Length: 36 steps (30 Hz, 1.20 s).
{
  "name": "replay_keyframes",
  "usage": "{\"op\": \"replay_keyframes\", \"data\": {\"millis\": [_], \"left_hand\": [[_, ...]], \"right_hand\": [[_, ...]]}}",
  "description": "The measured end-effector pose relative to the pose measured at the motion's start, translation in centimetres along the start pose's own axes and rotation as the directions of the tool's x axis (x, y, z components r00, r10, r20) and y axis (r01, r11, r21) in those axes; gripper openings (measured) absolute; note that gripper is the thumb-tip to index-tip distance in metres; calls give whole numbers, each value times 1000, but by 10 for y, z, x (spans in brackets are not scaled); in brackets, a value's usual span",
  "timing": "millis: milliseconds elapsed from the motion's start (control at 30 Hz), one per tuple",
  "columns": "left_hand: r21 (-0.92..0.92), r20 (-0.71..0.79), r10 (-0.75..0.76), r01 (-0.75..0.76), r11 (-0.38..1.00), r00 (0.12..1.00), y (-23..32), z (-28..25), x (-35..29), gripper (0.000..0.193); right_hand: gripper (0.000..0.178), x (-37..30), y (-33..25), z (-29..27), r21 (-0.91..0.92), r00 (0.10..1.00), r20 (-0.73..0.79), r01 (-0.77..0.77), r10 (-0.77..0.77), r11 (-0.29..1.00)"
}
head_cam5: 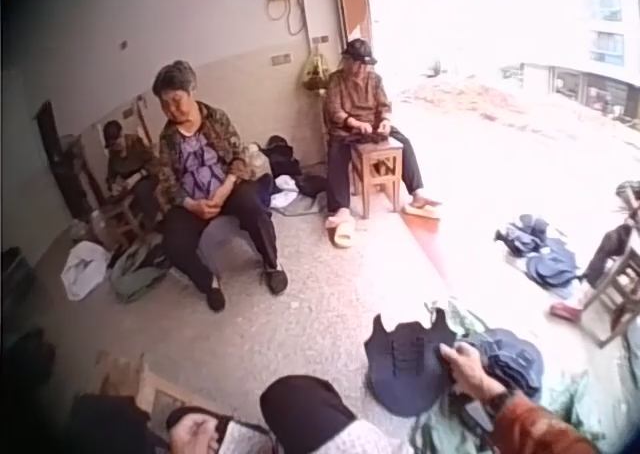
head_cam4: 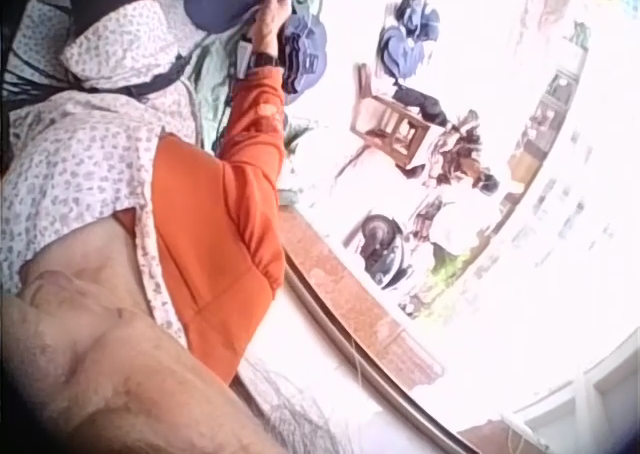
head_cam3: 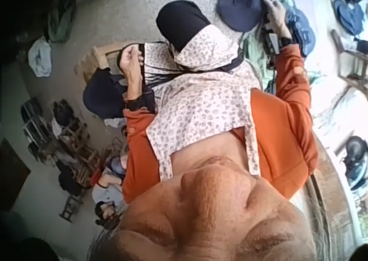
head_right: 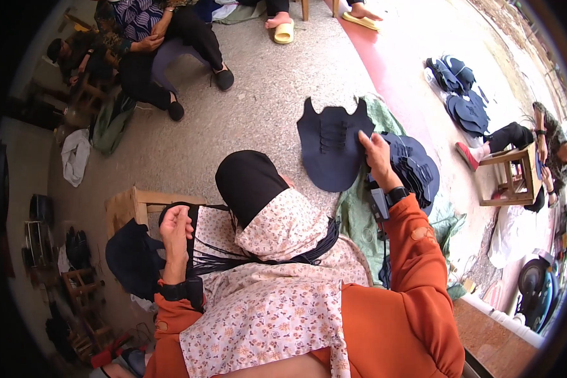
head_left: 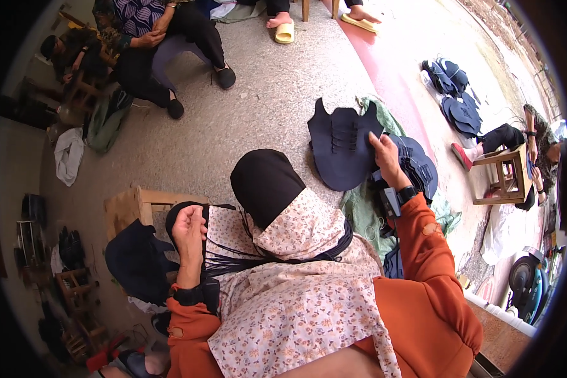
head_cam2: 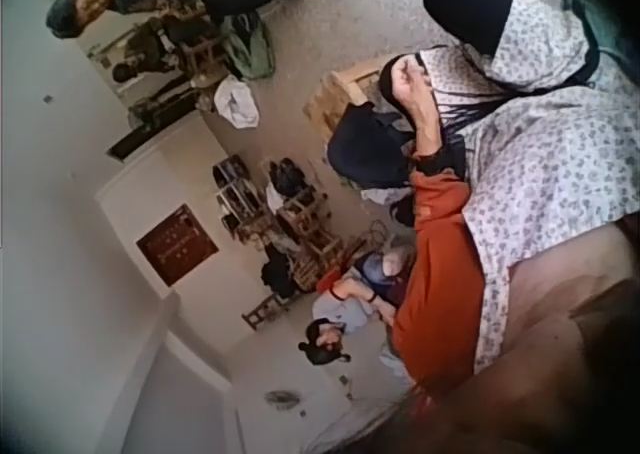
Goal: Hand-stitching and threading the components of a black shoe upper.
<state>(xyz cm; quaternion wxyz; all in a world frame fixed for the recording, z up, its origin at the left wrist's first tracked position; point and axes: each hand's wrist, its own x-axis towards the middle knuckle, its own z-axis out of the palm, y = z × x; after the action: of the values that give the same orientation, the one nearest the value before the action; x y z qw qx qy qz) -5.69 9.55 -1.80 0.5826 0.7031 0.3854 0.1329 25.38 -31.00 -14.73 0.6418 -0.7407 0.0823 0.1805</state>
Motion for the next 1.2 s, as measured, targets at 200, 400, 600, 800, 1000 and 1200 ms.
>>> {"op": "replay_keyframes", "data": {"millis": [200,400,600,800,1000,1200], "left_hand": [[747,-309,564,-171,642,766,16,-115,-26,36],[819,-384,39,321,474,922,-62,-225,-62,115],[918,-139,-20,137,373,990,-37,-187,-74,134],[841,-234,125,136,524,964,-32,-186,-90,102],[928,-171,418,4,372,892,-23,-153,-72,69],[916,-137,580,-121,383,803,-19,-174,-61,19]], "right_hand": [[19,-52,139,-16,-100,969,-134,-223,209,970],[17,-74,173,-17,-367,960,183,-132,211,921],[24,-67,176,-36,-372,954,245,-72,173,925],[26,-68,131,-13,-364,932,306,-73,193,929],[15,-76,117,-13,-359,919,323,-101,225,928],[23,-91,113,-8,-335,924,314,-108,219,936]]}}
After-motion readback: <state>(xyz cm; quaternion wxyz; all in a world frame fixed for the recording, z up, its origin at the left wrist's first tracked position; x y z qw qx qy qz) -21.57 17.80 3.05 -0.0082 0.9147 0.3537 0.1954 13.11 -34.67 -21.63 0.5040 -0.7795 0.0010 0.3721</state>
